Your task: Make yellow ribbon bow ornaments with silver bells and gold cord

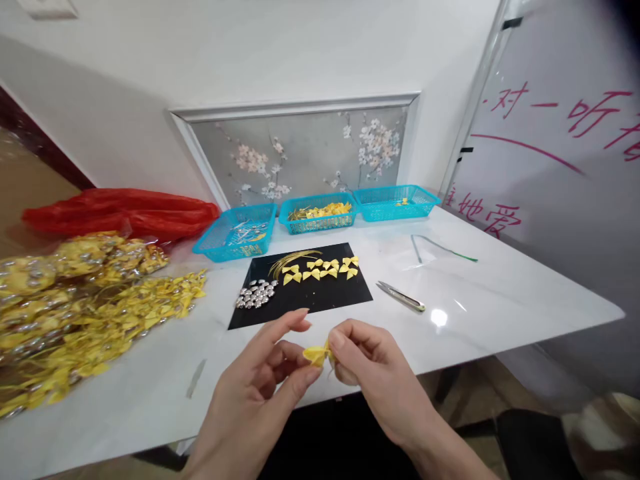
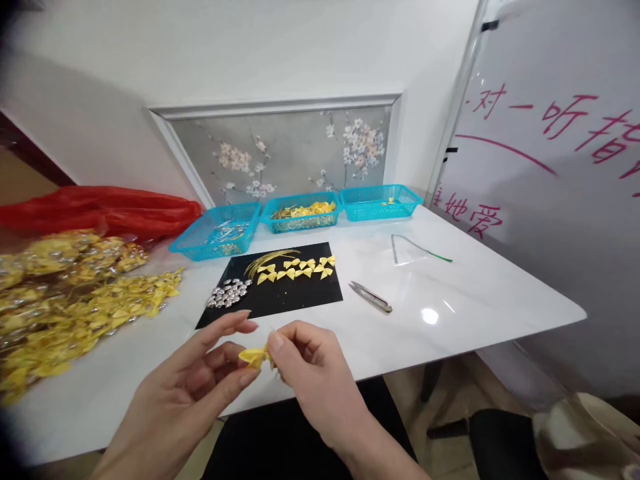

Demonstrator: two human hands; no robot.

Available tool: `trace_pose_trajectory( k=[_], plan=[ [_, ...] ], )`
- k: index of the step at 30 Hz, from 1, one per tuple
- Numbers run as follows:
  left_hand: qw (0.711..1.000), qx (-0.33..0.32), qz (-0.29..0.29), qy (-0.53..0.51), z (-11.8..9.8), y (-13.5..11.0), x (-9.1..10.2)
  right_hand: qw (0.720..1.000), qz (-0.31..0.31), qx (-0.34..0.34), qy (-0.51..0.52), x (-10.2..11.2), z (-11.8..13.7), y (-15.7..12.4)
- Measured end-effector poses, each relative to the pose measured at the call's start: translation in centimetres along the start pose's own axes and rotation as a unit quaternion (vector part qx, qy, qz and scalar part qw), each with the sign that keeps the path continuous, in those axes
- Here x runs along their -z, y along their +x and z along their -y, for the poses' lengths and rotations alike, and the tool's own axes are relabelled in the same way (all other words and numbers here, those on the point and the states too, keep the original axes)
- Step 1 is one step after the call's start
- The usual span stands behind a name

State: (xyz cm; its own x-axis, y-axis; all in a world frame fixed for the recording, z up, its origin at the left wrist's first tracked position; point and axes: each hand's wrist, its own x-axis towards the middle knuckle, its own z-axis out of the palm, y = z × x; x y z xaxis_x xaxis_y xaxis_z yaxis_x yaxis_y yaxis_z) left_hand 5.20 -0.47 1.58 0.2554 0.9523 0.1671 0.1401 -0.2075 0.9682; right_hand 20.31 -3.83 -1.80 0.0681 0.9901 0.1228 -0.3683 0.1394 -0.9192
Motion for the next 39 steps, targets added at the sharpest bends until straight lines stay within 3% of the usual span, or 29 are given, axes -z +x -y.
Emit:
trace_pose_trajectory(
  k=[3, 7, 12, 16, 21, 24, 29, 33, 39],
  plan=[
    [0.995, 0.077, 0.027, -0.061, 0.2, -0.5, 0.9, 1.000, -0.003, -0.016, 0.013, -0.9, -0.2, -0.2],
    [0.989, 0.103, 0.067, -0.087, 0.7, -0.7, 2.2, 0.995, -0.023, 0.025, -0.092, -1.4, -0.7, -0.5],
    [0.992, 0.116, 0.003, -0.056, 0.8, -0.9, 1.9, 0.989, -0.033, 0.056, -0.132, -1.8, -1.5, -1.0],
    [0.984, 0.133, 0.003, -0.116, 1.1, -1.1, 1.5, 0.993, -0.032, 0.057, -0.102, -2.4, -1.5, -1.1],
    [0.960, 0.156, 0.015, -0.231, 1.1, -1.3, 1.0, 0.999, -0.019, 0.024, 0.018, -3.3, -1.4, -1.0],
    [0.962, 0.158, -0.003, -0.222, 0.7, -1.6, 0.7, 0.998, -0.045, 0.031, 0.044, -3.3, -1.4, -1.0],
    [0.963, 0.166, 0.003, -0.211, 0.0, -2.2, 0.7, 0.995, -0.078, 0.057, -0.005, -2.8, -1.2, -1.2],
    [0.962, 0.183, -0.022, -0.204, 0.3, -2.1, 0.9, 0.995, -0.069, 0.064, -0.044, -2.6, -1.5, -1.6],
    [0.969, 0.156, -0.009, -0.189, 0.8, -1.6, 1.2, 0.995, -0.056, 0.055, -0.068, -2.5, -1.6, -1.6]
  ],
)
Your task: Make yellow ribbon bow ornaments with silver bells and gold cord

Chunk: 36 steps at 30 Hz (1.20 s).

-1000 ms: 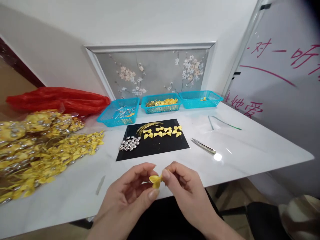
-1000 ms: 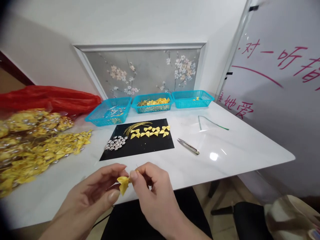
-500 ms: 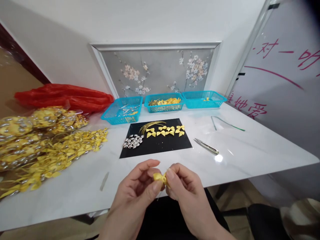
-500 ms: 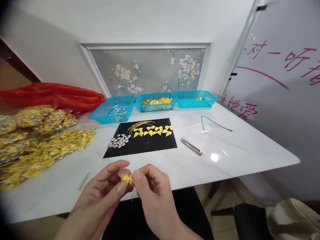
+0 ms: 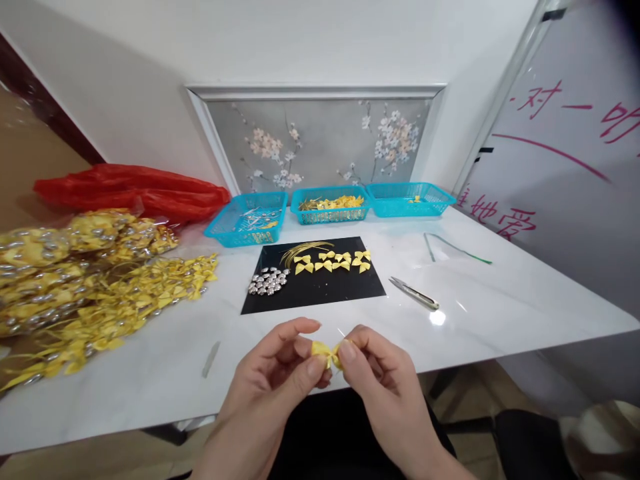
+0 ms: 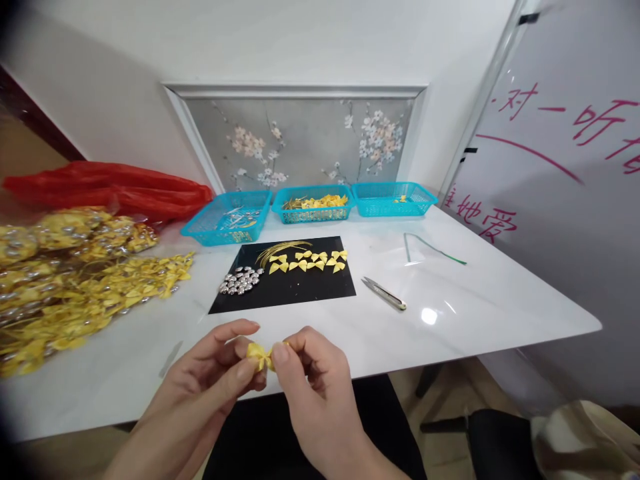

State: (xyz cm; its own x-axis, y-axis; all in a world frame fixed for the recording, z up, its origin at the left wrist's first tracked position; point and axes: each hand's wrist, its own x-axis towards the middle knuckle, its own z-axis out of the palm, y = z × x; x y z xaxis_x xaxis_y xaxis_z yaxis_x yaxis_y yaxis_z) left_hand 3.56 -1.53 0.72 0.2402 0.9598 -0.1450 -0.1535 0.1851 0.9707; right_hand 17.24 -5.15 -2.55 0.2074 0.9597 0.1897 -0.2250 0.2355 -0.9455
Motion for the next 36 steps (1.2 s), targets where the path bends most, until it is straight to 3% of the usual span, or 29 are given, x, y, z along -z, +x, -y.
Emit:
trace_pose_trajectory(
  k=[7, 19, 25, 29, 33, 36],
  plan=[
    [0.986, -0.068, 0.027, 0.150, -0.2, -0.1, 0.2, 0.999, -0.001, 0.015, -0.035, 0.0, 0.6, 0.0],
    [0.995, -0.035, 0.059, 0.078, -0.9, 0.2, 0.4, 1.000, 0.025, 0.014, -0.013, 0.5, 0.3, -0.3],
    [0.993, 0.075, 0.032, -0.090, -0.9, 0.0, -0.2, 0.999, 0.014, 0.050, -0.011, 1.8, -0.1, -0.6],
    [0.979, 0.119, 0.047, -0.160, -0.7, 0.3, 0.2, 0.995, 0.027, 0.090, -0.017, 2.1, -0.3, -0.9],
    [0.956, 0.164, 0.034, -0.240, -0.6, 0.6, 0.5, 0.987, 0.053, 0.117, -0.099, 1.6, 0.4, -0.7],
    [0.924, 0.185, 0.037, -0.334, -0.5, 0.6, 0.7, 0.961, 0.028, 0.207, -0.181, 1.0, 1.2, 0.0]
  ],
)
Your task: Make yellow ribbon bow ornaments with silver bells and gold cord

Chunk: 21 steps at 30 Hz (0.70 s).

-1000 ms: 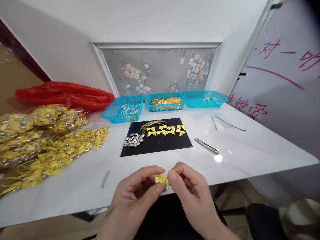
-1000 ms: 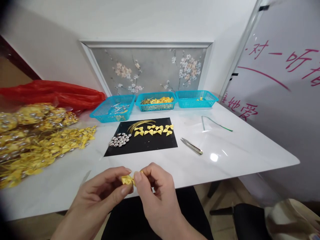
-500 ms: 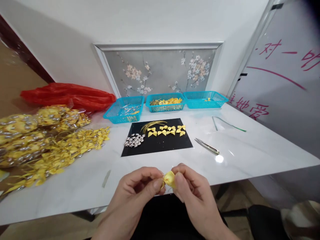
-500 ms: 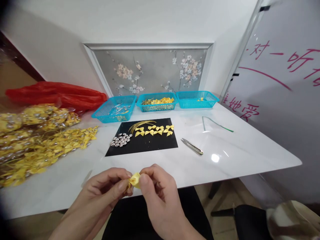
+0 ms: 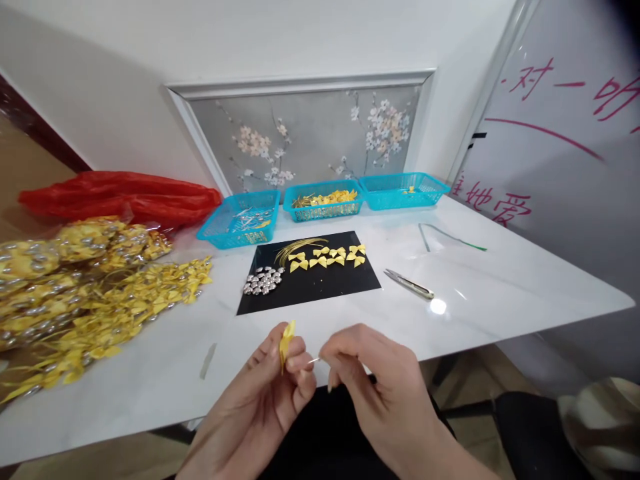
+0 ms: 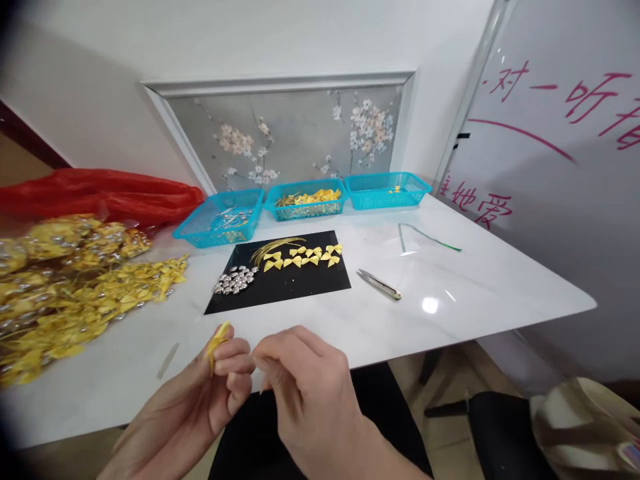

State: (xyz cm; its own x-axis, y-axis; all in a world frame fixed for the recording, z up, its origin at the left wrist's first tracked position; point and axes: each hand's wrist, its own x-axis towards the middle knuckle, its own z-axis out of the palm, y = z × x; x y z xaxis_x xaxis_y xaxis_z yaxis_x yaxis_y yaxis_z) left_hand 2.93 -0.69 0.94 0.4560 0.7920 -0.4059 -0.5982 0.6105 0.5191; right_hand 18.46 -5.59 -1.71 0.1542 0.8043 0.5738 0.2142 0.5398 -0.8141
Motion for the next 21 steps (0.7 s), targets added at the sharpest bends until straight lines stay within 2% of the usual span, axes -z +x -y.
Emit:
trace_pose_trajectory(
  k=[4, 10, 16, 21],
  plan=[
    [0.997, 0.011, 0.016, -0.079, 0.1, 0.3, 0.1, 0.994, -0.049, 0.070, -0.067, -0.4, 0.4, 1.3],
    [0.994, -0.005, -0.044, -0.097, 0.2, 0.5, -0.4, 0.995, -0.025, 0.070, -0.070, -1.1, 0.7, 1.8],
    [0.999, -0.004, 0.010, -0.047, 0.2, 0.4, -0.2, 0.993, -0.014, 0.081, -0.084, -1.4, 0.7, 1.7],
    [0.998, -0.046, 0.005, 0.037, 0.3, 0.2, 0.0, 0.985, -0.021, 0.106, -0.133, -1.1, 0.7, 1.6]
  ],
)
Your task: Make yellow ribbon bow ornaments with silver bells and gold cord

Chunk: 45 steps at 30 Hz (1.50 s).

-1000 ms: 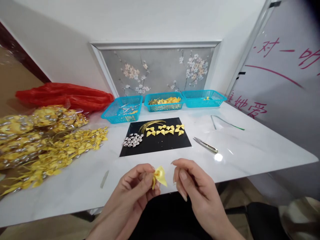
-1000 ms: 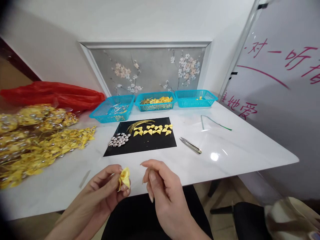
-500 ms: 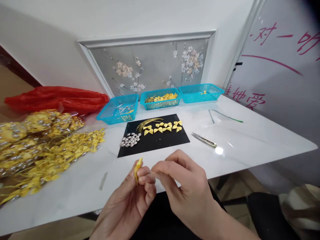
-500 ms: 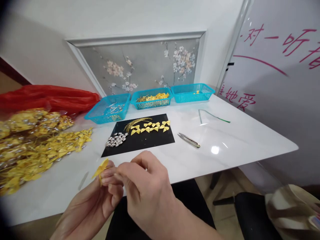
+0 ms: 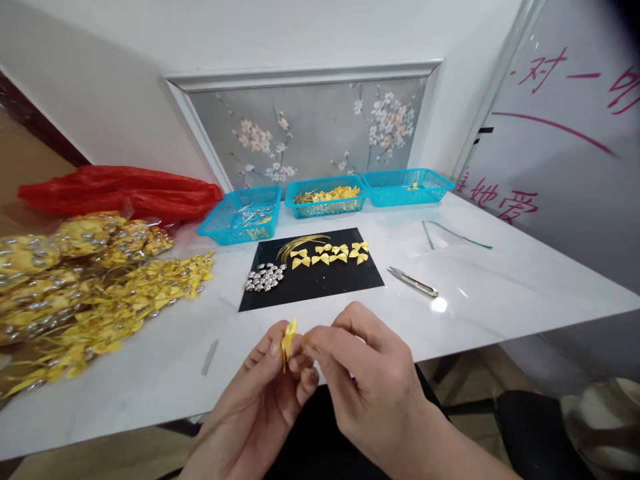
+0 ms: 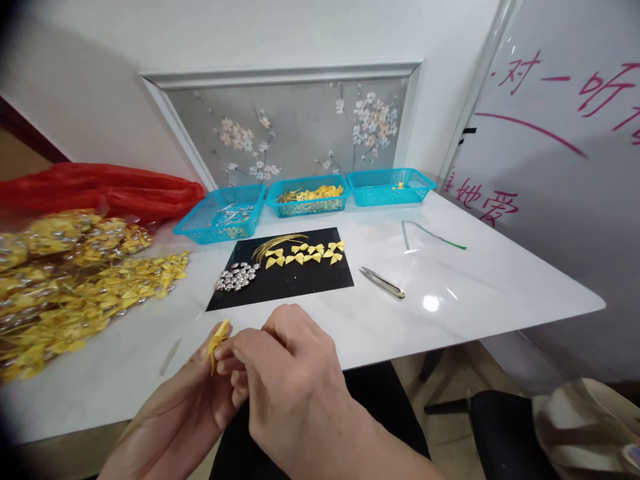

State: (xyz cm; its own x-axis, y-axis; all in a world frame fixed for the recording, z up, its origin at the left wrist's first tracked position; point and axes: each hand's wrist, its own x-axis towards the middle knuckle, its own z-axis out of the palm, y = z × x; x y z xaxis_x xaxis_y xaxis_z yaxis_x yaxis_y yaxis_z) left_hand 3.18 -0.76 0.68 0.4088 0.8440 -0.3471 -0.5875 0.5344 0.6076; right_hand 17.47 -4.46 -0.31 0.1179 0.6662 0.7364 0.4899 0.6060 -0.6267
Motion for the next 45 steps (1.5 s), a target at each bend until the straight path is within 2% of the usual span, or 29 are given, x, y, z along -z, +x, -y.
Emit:
trace_pose_trajectory(
  k=[6, 9, 12, 14, 20, 29, 39, 45],
  plan=[
    [0.990, -0.065, -0.012, 0.127, 0.0, -0.5, 0.3, 0.999, -0.012, 0.011, -0.041, 0.4, -0.1, -0.4],
    [0.981, -0.081, -0.005, 0.177, -0.2, -0.9, 0.2, 0.999, -0.009, 0.006, -0.040, 0.6, -0.3, -0.7],
    [0.974, -0.087, -0.026, 0.208, -0.4, -1.4, 0.0, 1.000, 0.002, -0.008, -0.018, 0.8, -0.5, -1.0],
    [0.972, -0.086, -0.036, 0.217, -0.4, -1.6, -0.1, 1.000, 0.013, -0.025, 0.014, 0.8, -0.6, -1.1],
    [0.975, -0.054, 0.006, 0.215, -0.1, -1.5, 0.3, 0.992, 0.040, -0.083, 0.088, 0.8, -1.2, -1.6],
    [0.974, -0.052, 0.041, 0.218, 0.2, -1.8, 0.3, 0.968, 0.070, -0.174, 0.166, 0.5, -1.7, -2.0],
    [0.968, -0.067, 0.039, 0.238, 0.0, -1.8, 0.5, 0.970, 0.112, -0.163, 0.145, 1.0, -1.7, -2.3],
    [0.950, -0.095, 0.011, 0.296, -0.1, -2.0, 0.5, 0.969, 0.135, -0.161, 0.129, 1.6, -1.8, -2.3]
  ],
)
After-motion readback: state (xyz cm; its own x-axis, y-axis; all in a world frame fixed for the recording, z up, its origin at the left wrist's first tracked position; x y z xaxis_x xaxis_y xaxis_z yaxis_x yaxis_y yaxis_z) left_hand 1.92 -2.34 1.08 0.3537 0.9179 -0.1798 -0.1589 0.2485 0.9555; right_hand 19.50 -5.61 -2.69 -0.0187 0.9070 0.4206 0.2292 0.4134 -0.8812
